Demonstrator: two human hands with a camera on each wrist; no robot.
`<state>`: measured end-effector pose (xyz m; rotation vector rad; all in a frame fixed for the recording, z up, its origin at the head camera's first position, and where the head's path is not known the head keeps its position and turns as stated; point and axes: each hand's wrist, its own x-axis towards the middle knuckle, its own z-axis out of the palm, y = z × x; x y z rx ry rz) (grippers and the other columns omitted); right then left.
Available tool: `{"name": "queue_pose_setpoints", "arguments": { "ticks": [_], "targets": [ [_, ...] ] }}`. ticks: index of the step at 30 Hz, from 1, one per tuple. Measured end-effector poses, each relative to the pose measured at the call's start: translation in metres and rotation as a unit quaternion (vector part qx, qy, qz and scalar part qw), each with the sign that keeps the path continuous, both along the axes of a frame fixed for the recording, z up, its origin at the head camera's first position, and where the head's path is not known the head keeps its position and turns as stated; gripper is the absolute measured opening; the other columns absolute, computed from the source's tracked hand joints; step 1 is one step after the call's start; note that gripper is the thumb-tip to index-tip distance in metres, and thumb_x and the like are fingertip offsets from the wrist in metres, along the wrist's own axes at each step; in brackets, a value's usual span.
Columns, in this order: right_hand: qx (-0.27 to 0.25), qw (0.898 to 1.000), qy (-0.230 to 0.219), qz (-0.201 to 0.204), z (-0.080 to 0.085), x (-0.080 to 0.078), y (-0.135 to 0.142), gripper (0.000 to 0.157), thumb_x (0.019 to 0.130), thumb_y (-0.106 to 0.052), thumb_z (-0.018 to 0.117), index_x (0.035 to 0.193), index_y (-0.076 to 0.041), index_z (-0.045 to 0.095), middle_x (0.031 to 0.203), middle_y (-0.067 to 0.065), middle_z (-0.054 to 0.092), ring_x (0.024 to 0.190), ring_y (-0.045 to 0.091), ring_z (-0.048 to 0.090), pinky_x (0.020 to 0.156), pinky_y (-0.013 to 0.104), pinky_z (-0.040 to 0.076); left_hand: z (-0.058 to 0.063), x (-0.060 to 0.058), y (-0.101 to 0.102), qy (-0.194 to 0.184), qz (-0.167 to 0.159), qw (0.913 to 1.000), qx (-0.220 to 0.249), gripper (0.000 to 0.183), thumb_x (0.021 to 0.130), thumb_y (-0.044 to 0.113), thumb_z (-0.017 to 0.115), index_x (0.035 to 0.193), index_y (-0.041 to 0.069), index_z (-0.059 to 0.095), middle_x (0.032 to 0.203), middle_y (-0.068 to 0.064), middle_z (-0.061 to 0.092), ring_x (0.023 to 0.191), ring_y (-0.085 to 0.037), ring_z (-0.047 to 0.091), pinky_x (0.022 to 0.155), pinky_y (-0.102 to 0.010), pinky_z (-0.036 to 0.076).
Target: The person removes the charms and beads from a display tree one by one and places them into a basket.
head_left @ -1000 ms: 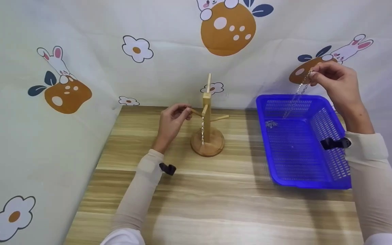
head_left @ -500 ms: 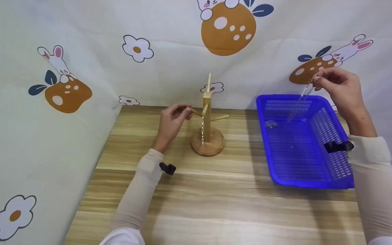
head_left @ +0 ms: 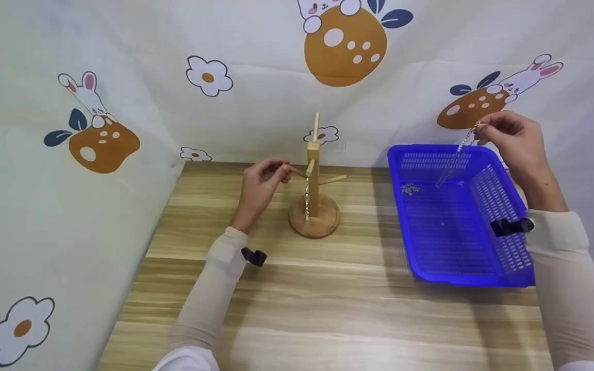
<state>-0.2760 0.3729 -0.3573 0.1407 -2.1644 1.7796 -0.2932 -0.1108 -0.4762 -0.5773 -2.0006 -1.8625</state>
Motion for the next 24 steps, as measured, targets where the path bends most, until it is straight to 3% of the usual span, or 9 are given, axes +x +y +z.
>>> {"name": "queue_pose_setpoints", "arguments": {
  "ticks": [6, 14, 24],
  "targets": [
    [0.002, 1.000, -0.017, -0.015, -0.005, -0.001, 0.005, 0.007, 0.100, -0.005, 0.070, 0.102, -0.004, 0.076, 0.086, -0.004, 0.072, 0.076, 0.011, 0.065, 0.068, 0.013, 0.058, -0.001, 0.000, 0.000, 0.006, 0.001, 1.0000, -0.001, 0.013, 0.100, 0.002, 0.073, 0.108, -0.007, 0.076, 0.095, -0.020, 0.077, 0.076, -0.011, 0.073, 0.072, -0.028, 0.068],
    [0.083, 0.993, -0.067, -0.059, -0.012, -0.002, 0.011, 0.017, 0.104, -0.018, 0.067, 0.114, -0.005, 0.074, 0.089, -0.012, 0.069, 0.082, 0.009, 0.062, 0.072, 0.010, 0.057, 0.000, 0.000, 0.001, 0.002, -0.001, 1.0000, -0.001, 0.019, 0.101, 0.002, 0.071, 0.110, -0.015, 0.072, 0.096, -0.021, 0.077, 0.076, -0.009, 0.073, 0.073, -0.029, 0.068],
    [0.100, 0.991, -0.065, -0.062, -0.026, -0.009, 0.014, 0.013, 0.105, -0.015, 0.065, 0.111, -0.006, 0.074, 0.092, -0.012, 0.070, 0.080, 0.008, 0.062, 0.072, 0.011, 0.058, -0.001, -0.001, 0.000, 0.001, 0.001, 1.0000, 0.002, 0.018, 0.100, 0.000, 0.072, 0.109, -0.015, 0.073, 0.096, -0.023, 0.077, 0.076, -0.010, 0.073, 0.073, -0.027, 0.068]
  ]
}}
